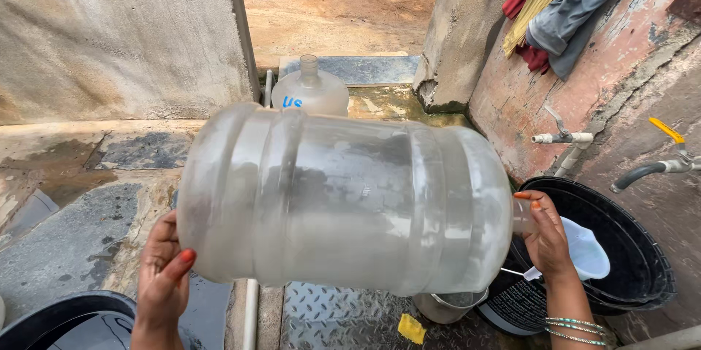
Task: The person scrubs the exterior of a large plastic water dispenser with a yellow sponge, then rinses it under a tap. They shake the dispenser to remove excess water and inspect the interior for remaining debris.
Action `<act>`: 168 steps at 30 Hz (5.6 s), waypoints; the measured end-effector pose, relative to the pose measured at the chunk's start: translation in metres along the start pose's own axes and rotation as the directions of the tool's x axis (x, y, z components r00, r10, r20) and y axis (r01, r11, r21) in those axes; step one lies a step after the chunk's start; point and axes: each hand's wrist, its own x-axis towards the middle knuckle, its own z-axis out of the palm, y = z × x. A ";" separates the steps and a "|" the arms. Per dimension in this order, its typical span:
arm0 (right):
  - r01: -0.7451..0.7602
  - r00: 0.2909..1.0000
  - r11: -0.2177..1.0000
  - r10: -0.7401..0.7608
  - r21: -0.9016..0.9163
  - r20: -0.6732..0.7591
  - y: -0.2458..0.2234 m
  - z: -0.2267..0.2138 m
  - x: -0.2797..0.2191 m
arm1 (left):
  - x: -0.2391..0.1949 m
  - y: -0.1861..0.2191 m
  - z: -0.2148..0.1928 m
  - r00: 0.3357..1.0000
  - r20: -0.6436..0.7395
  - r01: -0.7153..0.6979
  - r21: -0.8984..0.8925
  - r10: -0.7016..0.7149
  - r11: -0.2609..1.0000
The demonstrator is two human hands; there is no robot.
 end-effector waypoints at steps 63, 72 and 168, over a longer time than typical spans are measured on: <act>0.079 0.993 0.936 -0.041 0.343 -0.115 0.021 0.031 0.028 | -0.004 0.090 0.103 0.916 0.029 -0.336 0.600 0.400 0.726; -0.796 0.604 0.531 0.722 -0.290 -0.337 0.146 -0.035 0.016 | 0.034 -0.089 0.021 0.793 -0.449 0.588 0.740 -0.412 0.326; 0.151 0.988 0.962 -0.143 0.226 -0.051 -0.028 0.002 -0.010 | 0.018 0.008 -0.011 0.998 0.026 0.051 -0.126 -0.048 0.991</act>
